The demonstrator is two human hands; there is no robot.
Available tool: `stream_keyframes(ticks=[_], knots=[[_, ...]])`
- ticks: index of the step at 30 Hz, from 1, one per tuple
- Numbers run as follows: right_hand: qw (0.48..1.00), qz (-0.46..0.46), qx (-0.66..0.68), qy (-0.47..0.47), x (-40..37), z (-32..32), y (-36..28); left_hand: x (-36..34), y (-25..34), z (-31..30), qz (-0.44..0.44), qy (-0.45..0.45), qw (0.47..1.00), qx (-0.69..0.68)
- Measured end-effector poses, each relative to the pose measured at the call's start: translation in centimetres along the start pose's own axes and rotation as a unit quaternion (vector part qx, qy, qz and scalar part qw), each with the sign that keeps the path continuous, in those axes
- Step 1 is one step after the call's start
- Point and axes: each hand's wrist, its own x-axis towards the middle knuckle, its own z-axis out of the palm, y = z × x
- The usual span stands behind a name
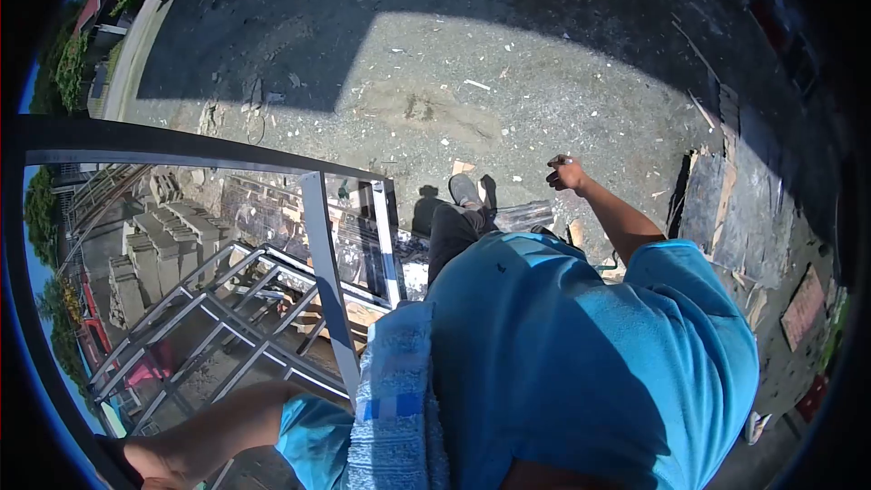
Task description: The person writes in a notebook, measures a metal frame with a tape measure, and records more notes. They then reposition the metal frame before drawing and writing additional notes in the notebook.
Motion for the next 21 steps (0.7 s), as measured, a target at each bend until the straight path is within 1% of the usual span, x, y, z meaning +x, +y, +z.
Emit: stream_keyframes(ticks=[4,6,8,9,10,11,12,13,14,15,16,17,18,19,20,21], knots=[[0.996,-0.03,0.04,0.077,7.5,-2.8,-4.1,2.4,-15.1,1.2,0.007,-0.024,0.996,-0.085],[0.982,-0.032,0.091,0.159,11.7,-4.5,-5.5,3.0,-23.3,2.3,0.03,-0.033,0.989,-0.139],[0.952,-0.033,0.176,0.249,15.5,-6.0,-5.0,3.4,-32.2,4.6,0.035,-0.04,0.982,-0.179],[0.926,-0.002,0.243,0.289,17.1,-6.6,-5.4,3.5,-36.4,5.3,0.033,-0.03,0.978,-0.203],[0.895,0.044,0.303,0.325,17.4,-6.5,-4.3,3.3,-41.3,5.6,-0.01,-0.024,0.976,-0.215],[0.896,0.068,0.312,0.308,16.2,-5.7,-3.0,3.0,-46.2,5.9,-0.053,-0.017,0.972,-0.228],[0.898,0.077,0.321,0.293,15.9,-6.0,-3.5,3.4,-50.4,6.9,-0.075,-0.026,0.972,-0.219],[0.9,0.069,0.33,0.276,16.8,-7.1,-5.9,3.7,-54.5,8.1,-0.097,-0.037,0.972,-0.21],[0.892,0.088,0.331,0.295,17.4,-7.9,-7.8,4.0,-58.3,9.4,-0.124,-0.043,0.97,-0.207],[0.891,0.073,0.323,0.312,18.9,-9.2,-9.7,4.1,-62.1,11.0,-0.15,-0.049,0.966,-0.203],[0.888,0.056,0.316,0.329,20.7,-10.5,-12.5,4.1,-65.9,12.1,-0.185,-0.065,0.953,-0.232],[0.891,0.019,0.303,0.336,23.0,-12.3,-15.5,4.1,-69.5,13.2,-0.219,-0.082,0.938,-0.256],[0.892,-0.012,0.275,0.358,25.2,-13.8,-20.4,4.0,-73.0,14.3,-0.255,-0.098,0.921,-0.278],[0.889,-0.076,0.272,0.361,28.0,-15.3,-25.5,3.9,-76.0,15.7,-0.288,-0.114,0.903,-0.297],[0.893,-0.128,0.271,0.335,30.4,-16.6,-31.9,2.6,-78.8,17.2,-0.302,-0.124,0.892,-0.314],[0.881,-0.192,0.281,0.328,31.5,-16.6,-39.6,1.2,-81.6,18.7,-0.316,-0.133,0.88,-0.33]])
